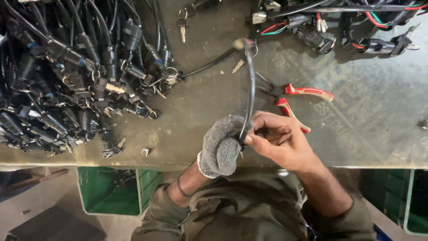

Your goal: The person repeatedly picks ignition switch assemblies from a pile, uses pliers to crimp a connector onto the wires, and places the finished unit into a green bin. The process is repeated for multiple units throughout the clip.

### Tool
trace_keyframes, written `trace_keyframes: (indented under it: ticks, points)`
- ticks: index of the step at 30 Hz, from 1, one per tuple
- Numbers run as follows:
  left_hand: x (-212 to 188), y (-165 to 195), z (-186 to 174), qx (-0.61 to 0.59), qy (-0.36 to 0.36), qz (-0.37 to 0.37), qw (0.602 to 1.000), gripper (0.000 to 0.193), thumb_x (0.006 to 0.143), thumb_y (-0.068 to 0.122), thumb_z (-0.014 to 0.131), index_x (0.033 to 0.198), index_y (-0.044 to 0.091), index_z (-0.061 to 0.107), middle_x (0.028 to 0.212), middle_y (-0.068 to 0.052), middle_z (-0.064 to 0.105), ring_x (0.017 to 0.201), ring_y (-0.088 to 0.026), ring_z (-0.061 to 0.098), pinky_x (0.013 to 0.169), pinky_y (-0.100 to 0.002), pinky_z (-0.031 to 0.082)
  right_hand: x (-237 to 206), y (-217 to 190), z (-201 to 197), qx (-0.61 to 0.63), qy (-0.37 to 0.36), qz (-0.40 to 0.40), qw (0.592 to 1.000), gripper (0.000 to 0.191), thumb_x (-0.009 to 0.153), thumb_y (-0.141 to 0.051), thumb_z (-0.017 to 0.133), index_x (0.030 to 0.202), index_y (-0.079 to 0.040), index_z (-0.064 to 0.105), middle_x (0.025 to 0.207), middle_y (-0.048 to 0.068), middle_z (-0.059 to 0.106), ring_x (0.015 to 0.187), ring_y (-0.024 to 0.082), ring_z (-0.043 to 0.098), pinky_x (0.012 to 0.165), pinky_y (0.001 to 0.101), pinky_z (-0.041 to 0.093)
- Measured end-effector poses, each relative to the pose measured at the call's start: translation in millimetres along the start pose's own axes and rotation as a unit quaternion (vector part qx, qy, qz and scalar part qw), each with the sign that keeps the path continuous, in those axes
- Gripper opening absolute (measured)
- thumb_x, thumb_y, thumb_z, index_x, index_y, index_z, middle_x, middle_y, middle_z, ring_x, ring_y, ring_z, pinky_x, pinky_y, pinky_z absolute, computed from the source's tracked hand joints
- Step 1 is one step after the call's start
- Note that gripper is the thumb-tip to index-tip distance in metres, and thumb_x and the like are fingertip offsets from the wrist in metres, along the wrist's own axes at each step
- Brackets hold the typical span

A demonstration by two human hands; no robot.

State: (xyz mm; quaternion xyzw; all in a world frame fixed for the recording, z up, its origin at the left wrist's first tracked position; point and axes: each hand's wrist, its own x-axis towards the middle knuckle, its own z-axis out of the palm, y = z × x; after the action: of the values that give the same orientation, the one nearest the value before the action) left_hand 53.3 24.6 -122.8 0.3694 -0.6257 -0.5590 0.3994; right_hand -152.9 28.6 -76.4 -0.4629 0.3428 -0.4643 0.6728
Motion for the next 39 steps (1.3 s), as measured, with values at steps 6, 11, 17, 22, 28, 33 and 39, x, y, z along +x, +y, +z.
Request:
trace_keyframes:
  ticks: [6, 11, 17, 22, 28, 33, 39]
  points:
    - [0.3, -3.1, -1.2, 0.019, -0.011, -0.063, 0.998, 0.030, 0.087, 0.013, 0.073, 0.117, 0.005, 0.070, 0.102, -0.011, 0.070, 0.090, -0.026, 0.068, 0.082, -0.034, 0.057, -8.9, 19.7, 14.2, 0.067, 0.073, 0.043, 0.994, 0.008, 0.102, -0.003, 0.062, 0.106, 0.003, 0.063, 0.102, 0.002, 0.061, 0.094, 0.007, 0.055, 0.085, 0.0248, 0.048]
    - [0.1, -3.0, -3.0, 0.116, 0.063, 0.129, 0.983, 0.029, 0.095, 0.008, 0.063, 0.125, 0.007, 0.064, 0.128, -0.016, 0.069, 0.116, -0.036, 0.069, 0.101, -0.041, 0.055, -19.2, 19.3, 33.0, -0.064, 0.143, -0.057, 0.986, 0.012, 0.103, 0.000, 0.062, 0.114, 0.005, 0.063, 0.110, 0.006, 0.062, 0.099, 0.010, 0.056, 0.088, 0.0240, 0.047]
    - [6.6, 1.9, -5.4, 0.081, 0.048, 0.190, 0.977, 0.035, 0.091, 0.014, 0.072, 0.122, 0.007, 0.057, 0.131, -0.021, 0.066, 0.120, -0.038, 0.069, 0.101, -0.044, 0.057, -40.6, 29.8, 53.5, -0.125, 0.220, -0.087, 0.964, 0.018, 0.098, 0.011, 0.068, 0.115, 0.008, 0.068, 0.116, 0.015, 0.065, 0.101, 0.013, 0.061, 0.088, 0.0232, 0.048]
    - [10.6, 13.0, -3.9, 0.082, 0.031, 0.214, 0.973, 0.043, 0.092, 0.020, 0.079, 0.124, 0.005, 0.055, 0.129, -0.022, 0.066, 0.114, -0.037, 0.073, 0.091, -0.039, 0.061, -41.3, 46.6, 65.0, -0.037, 0.251, -0.117, 0.960, 0.021, 0.096, 0.013, 0.066, 0.116, 0.008, 0.066, 0.117, 0.016, 0.064, 0.102, 0.014, 0.062, 0.087, 0.0229, 0.050]
    - [1.5, 22.5, -18.5, 0.169, 0.039, 0.198, 0.965, 0.043, 0.100, 0.026, 0.070, 0.132, 0.001, 0.055, 0.126, -0.018, 0.070, 0.105, -0.033, 0.075, 0.090, -0.040, 0.062, -35.8, 44.7, 59.2, -0.166, 0.203, -0.115, 0.958, 0.017, 0.094, 0.012, 0.068, 0.110, 0.008, 0.068, 0.112, 0.015, 0.067, 0.098, 0.015, 0.062, 0.085, 0.0258, 0.050]
    - [-10.6, 27.3, -29.5, 0.131, -0.004, 0.115, 0.985, 0.076, 0.098, 0.056, 0.063, 0.150, 0.001, 0.049, 0.115, -0.012, 0.073, 0.092, -0.029, 0.075, 0.079, -0.037, 0.059, -21.9, 44.8, 38.6, -0.099, 0.134, -0.076, 0.983, 0.017, 0.092, 0.006, 0.072, 0.108, 0.008, 0.069, 0.116, 0.014, 0.066, 0.107, 0.019, 0.063, 0.096, 0.0336, 0.052]
    - [-7.8, 28.5, -25.7, 0.155, -0.015, 0.084, 0.984, 0.089, 0.093, 0.071, 0.059, 0.152, 0.006, 0.047, 0.114, -0.014, 0.072, 0.093, -0.033, 0.074, 0.080, -0.038, 0.057, -14.1, 54.9, 26.3, 0.034, 0.081, -0.070, 0.994, 0.018, 0.090, 0.003, 0.072, 0.106, 0.005, 0.065, 0.107, 0.008, 0.062, 0.102, 0.019, 0.061, 0.095, 0.0358, 0.051]
